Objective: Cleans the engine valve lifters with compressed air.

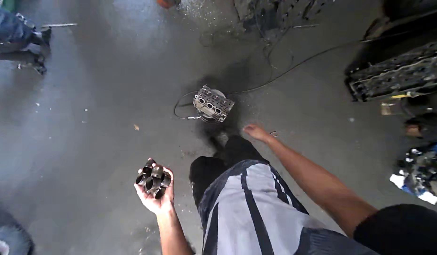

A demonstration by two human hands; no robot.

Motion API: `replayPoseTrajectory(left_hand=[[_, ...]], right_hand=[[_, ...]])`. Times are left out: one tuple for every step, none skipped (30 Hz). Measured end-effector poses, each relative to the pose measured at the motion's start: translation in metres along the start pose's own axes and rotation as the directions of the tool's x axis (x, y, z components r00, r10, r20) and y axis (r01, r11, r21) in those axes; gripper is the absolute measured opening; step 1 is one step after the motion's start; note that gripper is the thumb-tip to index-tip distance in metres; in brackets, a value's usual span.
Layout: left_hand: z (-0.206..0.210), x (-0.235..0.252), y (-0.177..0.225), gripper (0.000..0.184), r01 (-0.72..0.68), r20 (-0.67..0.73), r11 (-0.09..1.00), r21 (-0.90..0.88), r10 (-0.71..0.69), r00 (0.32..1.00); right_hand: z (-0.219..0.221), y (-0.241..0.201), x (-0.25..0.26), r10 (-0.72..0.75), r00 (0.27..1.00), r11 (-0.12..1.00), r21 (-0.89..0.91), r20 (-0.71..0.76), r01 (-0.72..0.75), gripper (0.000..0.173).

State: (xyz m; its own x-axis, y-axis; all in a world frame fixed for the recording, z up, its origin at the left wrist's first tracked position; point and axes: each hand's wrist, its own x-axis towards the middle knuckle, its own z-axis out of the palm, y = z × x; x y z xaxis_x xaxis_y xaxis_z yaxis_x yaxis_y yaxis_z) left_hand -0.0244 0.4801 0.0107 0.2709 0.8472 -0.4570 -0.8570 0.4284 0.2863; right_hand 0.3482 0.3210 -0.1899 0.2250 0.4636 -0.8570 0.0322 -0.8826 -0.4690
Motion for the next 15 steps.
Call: replayPoseTrajectory(left_hand=[[0.004, 0.015, 0.010, 0.053, 0.013, -0.016, 1.000, 0.011, -0.013, 1.000], [0.008, 0.032, 0.021, 0.052, 0.031, -0.022, 0.999, 0.028, -0.030, 0.999], [0.010, 0.051, 0.032, 0.052, 0.055, -0.015, 0.997, 0.045, -0.054, 0.998], [0.011, 0.072, 0.044, 0.051, 0.091, 0.007, 0.994, 0.053, -0.092, 0.996], [0.010, 0.095, 0.056, 0.051, 0.140, 0.043, 0.988, 0.065, -0.143, 0.989], [0.006, 0.120, 0.070, 0.052, 0.204, 0.082, 0.976, 0.080, -0.210, 0.974], [0.000, 0.145, 0.086, 0.054, 0.272, 0.109, 0.957, 0.102, -0.283, 0.953], [-0.008, 0.170, 0.101, 0.057, 0.340, 0.126, 0.932, 0.129, -0.355, 0.926], [-0.016, 0.196, 0.117, 0.058, 0.412, 0.144, 0.901, 0.138, -0.430, 0.891], [-0.025, 0.226, 0.133, 0.058, 0.484, 0.165, 0.862, 0.150, -0.504, 0.848], [-0.032, 0.259, 0.146, 0.057, 0.555, 0.180, 0.814, 0.169, -0.579, 0.795], [-0.043, 0.287, 0.160, 0.057, 0.616, 0.187, 0.765, 0.187, -0.644, 0.742], [-0.054, 0.304, 0.176, 0.057, 0.651, 0.152, 0.732, 0.203, -0.680, 0.717], [-0.063, 0.321, 0.190, 0.057, 0.670, 0.115, 0.709, 0.217, -0.701, 0.704], [-0.069, 0.338, 0.201, 0.057, 0.683, 0.079, 0.695, 0.226, -0.712, 0.698]], right_hand=[[0.019, -0.012, 0.014, -0.002, 0.999, 1.000, -0.002, 0.036, 0.002, 0.047], [0.038, -0.023, 0.028, -0.007, 0.998, 1.000, -0.017, 0.067, 0.008, 0.046], [0.059, -0.033, 0.042, -0.005, 0.996, 1.000, -0.030, 0.086, 0.008, 0.046], [0.079, -0.044, 0.055, 0.010, 0.995, 1.000, -0.021, 0.097, -0.008, 0.046], [0.099, -0.056, 0.069, 0.041, 0.994, 0.999, 0.023, 0.097, -0.043, 0.046], [0.119, -0.068, 0.079, 0.093, 0.991, 0.988, 0.112, 0.091, -0.103, 0.048], [0.140, -0.079, 0.088, 0.162, 0.984, 0.957, 0.231, 0.075, -0.175, 0.050], [0.163, -0.088, 0.097, 0.233, 0.971, 0.903, 0.359, 0.050, -0.235, 0.051], [0.184, -0.096, 0.108, 0.288, 0.957, 0.836, 0.483, 0.018, -0.261, 0.052], [0.204, -0.108, 0.122, 0.324, 0.946, 0.760, 0.600, -0.017, -0.249, 0.053], [0.220, -0.122, 0.137, 0.340, 0.939, 0.682, 0.701, -0.048, -0.210, 0.053], [0.238, -0.133, 0.149, 0.359, 0.929, 0.610, 0.775, -0.083, -0.166, 0.053], [0.262, -0.139, 0.157, 0.388, 0.917, 0.542, 0.828, -0.091, -0.147, 0.053], [0.284, -0.144, 0.166, 0.419, 0.903, 0.488, 0.863, -0.098, -0.133, 0.053], [0.299, -0.154, 0.176, 0.440, 0.892, 0.453, 0.883, -0.099, -0.126, 0.053]])
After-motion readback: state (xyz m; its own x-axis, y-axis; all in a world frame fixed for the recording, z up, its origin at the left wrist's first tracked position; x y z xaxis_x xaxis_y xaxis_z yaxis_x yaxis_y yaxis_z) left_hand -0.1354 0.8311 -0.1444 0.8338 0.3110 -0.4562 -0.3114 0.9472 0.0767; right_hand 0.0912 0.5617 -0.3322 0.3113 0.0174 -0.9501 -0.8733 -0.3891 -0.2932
